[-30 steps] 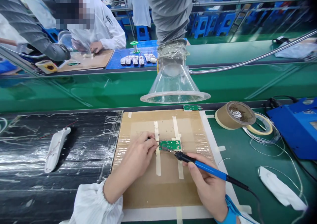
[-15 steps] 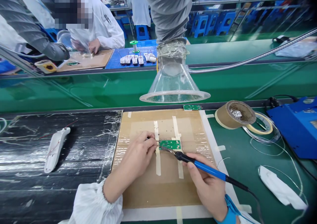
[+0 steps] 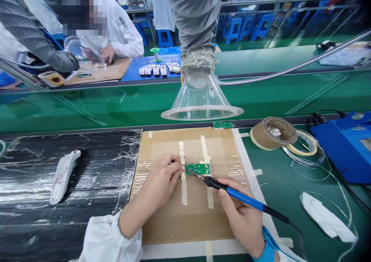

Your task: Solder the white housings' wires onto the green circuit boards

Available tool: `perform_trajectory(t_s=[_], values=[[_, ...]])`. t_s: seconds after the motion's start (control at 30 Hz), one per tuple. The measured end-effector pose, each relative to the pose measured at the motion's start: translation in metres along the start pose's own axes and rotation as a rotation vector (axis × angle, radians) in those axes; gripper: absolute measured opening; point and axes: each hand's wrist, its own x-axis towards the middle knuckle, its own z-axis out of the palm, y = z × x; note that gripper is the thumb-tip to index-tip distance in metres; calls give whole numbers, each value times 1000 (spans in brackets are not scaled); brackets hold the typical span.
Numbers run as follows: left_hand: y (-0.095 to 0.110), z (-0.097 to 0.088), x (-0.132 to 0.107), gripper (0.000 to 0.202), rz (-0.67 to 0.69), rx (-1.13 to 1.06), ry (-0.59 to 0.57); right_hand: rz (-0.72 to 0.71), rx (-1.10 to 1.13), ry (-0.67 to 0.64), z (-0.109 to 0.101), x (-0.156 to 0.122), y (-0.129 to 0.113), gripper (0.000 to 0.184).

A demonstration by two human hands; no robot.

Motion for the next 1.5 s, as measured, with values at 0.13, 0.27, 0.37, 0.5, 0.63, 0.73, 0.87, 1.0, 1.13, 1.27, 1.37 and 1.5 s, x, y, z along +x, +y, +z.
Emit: perform_trajectory(t_s=[0.13, 0.27, 0.37, 0.5, 0.63, 0.73, 0.87, 1.0, 1.13, 1.27, 1.37, 1.5], values=[[0, 0, 0, 25, -8, 1, 0, 4, 6, -7, 0, 0, 1, 20], [0, 0, 0, 24, -27, -19, -7, 9, 23, 14, 0, -1, 1, 20], [1, 0, 0, 24, -69, -65, -12, -11, 8, 31, 1, -1, -1, 20], [1, -2, 2, 23, -158, -168, -28, -22, -16, 70, 1, 1, -2, 19], [3, -6, 10, 24, -239, -215, -62, -16, -18, 68, 2, 1, -1, 19], [9, -9, 17, 26, -271, -159, -99, -3, -7, 28, 2, 2, -1, 20], [18, -11, 26, 29, -314, -37, -152, 16, -7, -14, 1, 2, -2, 21], [20, -13, 30, 30, -315, 33, -181, 7, -22, -36, 1, 3, -3, 22], [20, -14, 30, 29, -303, 57, -193, 7, -25, -38, 1, 5, -4, 23], [19, -12, 28, 27, -288, 91, -185, -8, -31, -31, 2, 5, -5, 23], [18, -10, 27, 26, -261, 93, -166, -15, -34, -30, 2, 6, -6, 22], [14, -8, 25, 26, -216, 91, -132, -11, -36, -31, 2, 5, -5, 21]])
